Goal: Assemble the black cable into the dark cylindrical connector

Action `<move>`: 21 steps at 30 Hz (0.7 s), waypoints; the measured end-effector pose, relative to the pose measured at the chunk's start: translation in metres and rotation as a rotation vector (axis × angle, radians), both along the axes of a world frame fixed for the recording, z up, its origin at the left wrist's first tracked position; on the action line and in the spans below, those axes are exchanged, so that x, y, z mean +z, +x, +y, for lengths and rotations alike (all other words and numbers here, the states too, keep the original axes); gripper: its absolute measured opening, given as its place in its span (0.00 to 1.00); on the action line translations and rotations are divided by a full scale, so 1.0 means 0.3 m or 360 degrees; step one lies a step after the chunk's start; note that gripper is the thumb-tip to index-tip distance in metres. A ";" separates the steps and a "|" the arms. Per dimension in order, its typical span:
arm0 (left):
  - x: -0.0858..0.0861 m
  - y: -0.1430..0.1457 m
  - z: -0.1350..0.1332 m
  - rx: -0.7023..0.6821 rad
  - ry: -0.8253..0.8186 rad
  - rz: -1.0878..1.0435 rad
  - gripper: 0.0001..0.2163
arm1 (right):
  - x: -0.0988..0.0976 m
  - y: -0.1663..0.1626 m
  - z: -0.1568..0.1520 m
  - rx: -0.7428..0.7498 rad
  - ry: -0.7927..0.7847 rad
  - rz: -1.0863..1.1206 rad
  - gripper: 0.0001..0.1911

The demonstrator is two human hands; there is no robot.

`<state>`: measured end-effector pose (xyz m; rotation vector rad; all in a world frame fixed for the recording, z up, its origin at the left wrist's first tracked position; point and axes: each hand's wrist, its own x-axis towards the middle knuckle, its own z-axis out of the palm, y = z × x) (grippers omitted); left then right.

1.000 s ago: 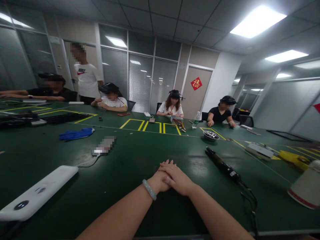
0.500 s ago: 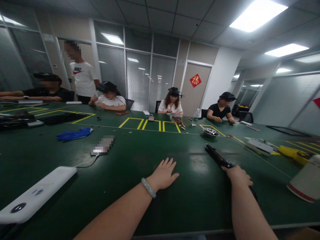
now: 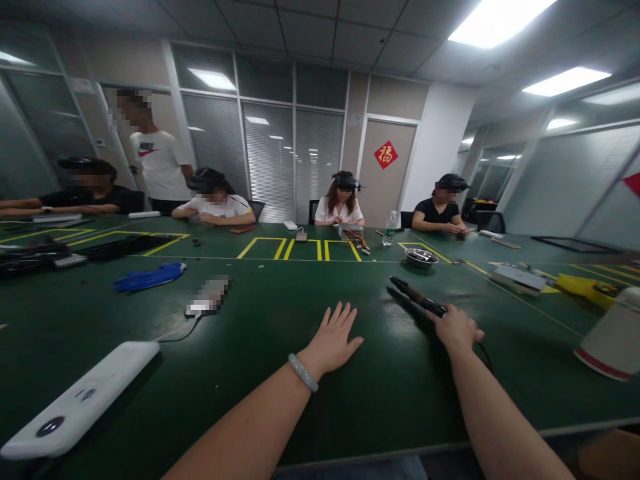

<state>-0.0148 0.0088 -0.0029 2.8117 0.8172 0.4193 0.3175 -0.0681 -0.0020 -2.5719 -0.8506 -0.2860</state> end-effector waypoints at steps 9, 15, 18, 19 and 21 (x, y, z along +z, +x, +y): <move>0.093 0.016 -0.053 0.0029 0.0366 -0.0288 0.26 | 0.013 -0.431 0.102 0.1142 0.0165 -0.0160 0.19; 0.071 0.018 -0.049 0.0041 0.0328 -0.0231 0.26 | -0.053 -0.567 0.101 0.1576 0.0088 -0.0091 0.25; 0.056 0.023 -0.042 0.0071 0.0272 -0.0183 0.26 | -0.067 -0.564 0.114 0.1589 0.0025 -0.0010 0.25; 0.052 0.024 -0.040 0.0074 0.0259 -0.0179 0.27 | -0.065 -0.558 0.119 0.1591 -0.0002 0.0008 0.26; 0.047 0.026 -0.036 0.0074 0.0244 -0.0186 0.28 | -0.047 -0.539 0.120 0.1616 -0.0051 0.0003 0.28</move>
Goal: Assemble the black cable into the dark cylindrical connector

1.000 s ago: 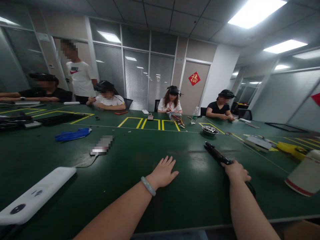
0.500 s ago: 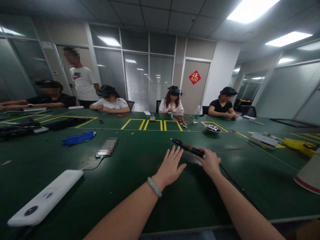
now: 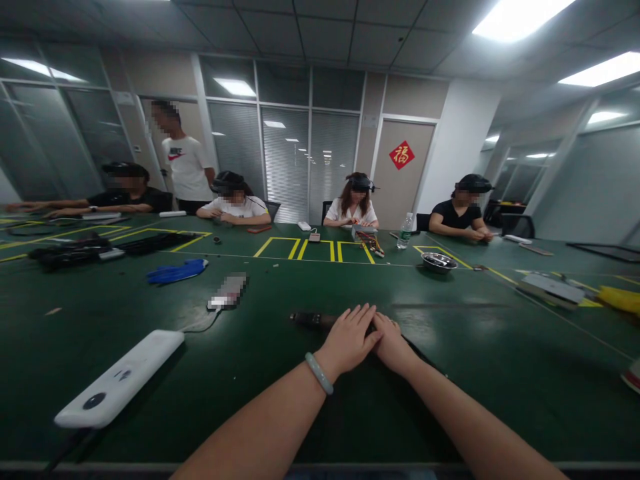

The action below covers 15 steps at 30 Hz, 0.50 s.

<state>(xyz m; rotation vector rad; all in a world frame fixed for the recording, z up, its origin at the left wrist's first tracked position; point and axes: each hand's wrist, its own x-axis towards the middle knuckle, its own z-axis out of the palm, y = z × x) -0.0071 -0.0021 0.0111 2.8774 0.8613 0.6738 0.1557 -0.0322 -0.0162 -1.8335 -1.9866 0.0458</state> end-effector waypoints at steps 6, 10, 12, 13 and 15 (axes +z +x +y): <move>-0.009 -0.002 0.012 -0.0091 0.0019 -0.0071 0.28 | 0.082 0.141 -0.123 -0.0411 -0.0083 -0.0275 0.34; -0.008 0.010 0.018 -0.0110 0.0033 -0.0057 0.22 | 0.114 0.211 -0.235 -0.0656 -0.0455 -0.0279 0.33; -0.004 0.021 0.020 -0.0092 0.0024 -0.0038 0.19 | 0.124 0.198 -0.256 -0.0583 -0.0563 -0.0088 0.28; -0.002 0.025 0.020 -0.0084 0.0022 -0.0025 0.19 | 0.127 0.182 -0.255 -0.0541 -0.0639 0.0060 0.26; 0.001 0.033 0.020 -0.0063 0.0023 0.0009 0.19 | 0.128 0.144 -0.234 -0.0485 -0.0834 0.0400 0.22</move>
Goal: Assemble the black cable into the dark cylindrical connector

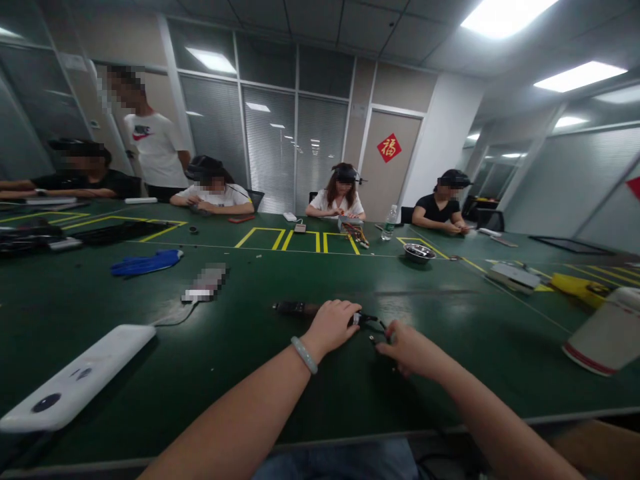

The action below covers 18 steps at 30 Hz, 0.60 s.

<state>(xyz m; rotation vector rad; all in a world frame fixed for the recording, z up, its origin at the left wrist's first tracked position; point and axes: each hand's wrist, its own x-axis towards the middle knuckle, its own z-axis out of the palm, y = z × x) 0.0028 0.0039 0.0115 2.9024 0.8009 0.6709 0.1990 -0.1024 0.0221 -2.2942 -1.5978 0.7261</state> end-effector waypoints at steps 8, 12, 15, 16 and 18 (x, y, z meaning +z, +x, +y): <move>0.003 0.015 -0.008 -0.0016 0.0085 0.0030 0.18 | -0.003 -0.018 0.101 0.0218 -0.0372 0.0307 0.14; 0.005 0.062 -0.008 -0.0111 0.0122 0.0058 0.12 | 0.011 -0.014 0.091 0.0319 -0.0242 0.0107 0.12; 0.003 0.109 -0.006 -0.0095 0.0122 0.0145 0.07 | 0.026 -0.026 0.069 0.0328 -0.0192 0.0011 0.15; 0.002 0.122 -0.005 -0.0076 0.0126 0.0164 0.07 | 0.029 -0.031 0.062 0.0332 -0.0172 -0.0027 0.17; 0.002 0.141 -0.004 -0.0044 0.0135 0.0200 0.06 | 0.032 -0.037 0.052 0.0357 -0.0103 -0.0128 0.17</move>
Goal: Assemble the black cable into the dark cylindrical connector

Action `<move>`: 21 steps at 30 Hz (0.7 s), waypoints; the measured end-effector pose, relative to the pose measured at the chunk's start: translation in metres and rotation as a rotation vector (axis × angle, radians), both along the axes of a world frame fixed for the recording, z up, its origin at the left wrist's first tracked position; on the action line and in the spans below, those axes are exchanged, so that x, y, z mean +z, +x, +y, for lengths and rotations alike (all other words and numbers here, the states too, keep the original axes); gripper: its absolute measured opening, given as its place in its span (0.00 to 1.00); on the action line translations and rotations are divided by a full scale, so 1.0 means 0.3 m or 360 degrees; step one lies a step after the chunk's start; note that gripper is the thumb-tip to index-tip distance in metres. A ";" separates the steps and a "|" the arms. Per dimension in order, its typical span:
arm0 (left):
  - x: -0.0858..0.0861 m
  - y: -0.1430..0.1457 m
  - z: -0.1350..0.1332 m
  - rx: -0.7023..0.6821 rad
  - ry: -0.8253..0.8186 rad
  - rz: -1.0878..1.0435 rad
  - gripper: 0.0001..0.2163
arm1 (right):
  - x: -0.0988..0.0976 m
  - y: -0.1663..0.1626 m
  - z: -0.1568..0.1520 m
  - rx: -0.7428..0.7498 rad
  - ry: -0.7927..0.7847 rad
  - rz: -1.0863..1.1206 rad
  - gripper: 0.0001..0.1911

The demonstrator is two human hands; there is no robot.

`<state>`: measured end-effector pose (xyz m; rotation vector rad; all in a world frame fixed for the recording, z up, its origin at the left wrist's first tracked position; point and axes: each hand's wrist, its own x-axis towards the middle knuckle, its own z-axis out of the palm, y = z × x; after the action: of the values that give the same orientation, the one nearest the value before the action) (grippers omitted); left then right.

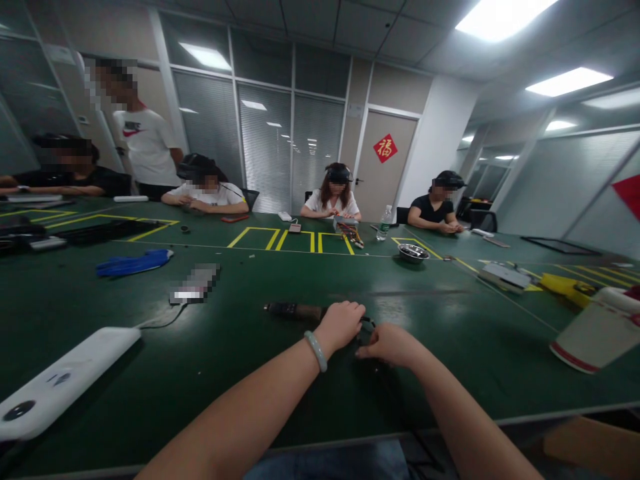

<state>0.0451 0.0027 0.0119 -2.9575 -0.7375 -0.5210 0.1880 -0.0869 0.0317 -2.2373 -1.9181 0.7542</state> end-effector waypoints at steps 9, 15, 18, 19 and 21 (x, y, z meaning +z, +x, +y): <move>-0.004 -0.011 0.006 0.0014 -0.0015 -0.0036 0.05 | -0.049 0.063 0.019 -0.0025 0.0051 0.0575 0.11; -0.016 -0.017 0.013 -0.0016 -0.0089 -0.0164 0.05 | -0.141 0.114 0.037 -0.0258 0.0466 0.1033 0.14; -0.018 -0.019 0.015 -0.0030 -0.0095 -0.0211 0.06 | -0.164 0.104 0.043 -0.0416 0.0642 0.0834 0.12; -0.019 -0.020 0.015 -0.0034 -0.0094 -0.0221 0.06 | -0.165 0.097 0.043 -0.0449 0.0683 0.0743 0.12; -0.021 -0.021 0.017 -0.0040 -0.0098 -0.0231 0.06 | -0.160 0.085 0.040 -0.0480 0.0774 0.0550 0.10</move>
<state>0.0389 0.0077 0.0056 -3.0143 -0.7421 -0.7348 0.2133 -0.0749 -0.0162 -1.8851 -1.3804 0.5161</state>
